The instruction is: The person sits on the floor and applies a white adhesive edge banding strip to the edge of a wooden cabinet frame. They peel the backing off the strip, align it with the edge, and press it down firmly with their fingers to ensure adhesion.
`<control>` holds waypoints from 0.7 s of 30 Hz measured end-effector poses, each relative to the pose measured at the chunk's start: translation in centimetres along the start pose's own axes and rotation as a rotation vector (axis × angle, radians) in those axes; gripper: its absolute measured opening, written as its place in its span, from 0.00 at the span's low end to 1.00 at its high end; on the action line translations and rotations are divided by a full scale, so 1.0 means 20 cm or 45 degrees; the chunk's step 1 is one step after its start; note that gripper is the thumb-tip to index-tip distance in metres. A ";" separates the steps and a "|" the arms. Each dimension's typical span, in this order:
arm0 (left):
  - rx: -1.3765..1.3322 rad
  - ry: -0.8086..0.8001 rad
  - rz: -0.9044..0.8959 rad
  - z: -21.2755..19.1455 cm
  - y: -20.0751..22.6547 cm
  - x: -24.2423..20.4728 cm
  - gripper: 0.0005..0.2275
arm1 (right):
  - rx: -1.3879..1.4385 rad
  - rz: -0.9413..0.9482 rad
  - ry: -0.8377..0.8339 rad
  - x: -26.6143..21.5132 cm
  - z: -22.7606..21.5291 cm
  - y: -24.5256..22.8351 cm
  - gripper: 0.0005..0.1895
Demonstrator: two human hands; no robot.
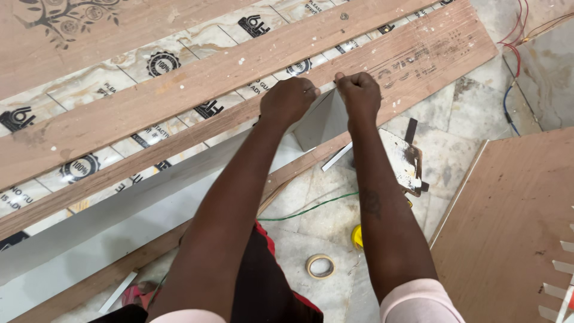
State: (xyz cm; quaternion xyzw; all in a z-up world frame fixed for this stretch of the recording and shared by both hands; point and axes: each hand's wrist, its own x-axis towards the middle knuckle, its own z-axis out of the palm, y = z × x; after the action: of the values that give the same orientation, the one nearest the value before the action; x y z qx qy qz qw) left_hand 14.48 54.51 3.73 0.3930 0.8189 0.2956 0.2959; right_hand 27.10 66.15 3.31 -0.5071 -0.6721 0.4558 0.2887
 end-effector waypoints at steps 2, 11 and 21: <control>0.037 0.009 -0.050 0.02 0.09 0.02 0.18 | -0.160 -0.022 0.053 -0.03 0.00 -0.02 0.16; 0.021 -0.161 -0.126 -0.05 0.04 0.04 0.20 | 0.166 -0.159 -0.120 0.04 -0.05 0.12 0.09; 0.073 -0.081 -0.058 -0.10 -0.13 -0.09 0.17 | 0.366 0.153 -0.374 0.27 -0.17 0.18 0.06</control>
State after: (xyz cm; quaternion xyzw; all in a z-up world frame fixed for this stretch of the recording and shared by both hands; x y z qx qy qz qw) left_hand 12.71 51.20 3.60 0.3917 0.8260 0.2527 0.3169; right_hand 29.79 72.65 0.99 -0.4281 -0.6035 0.6324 0.2293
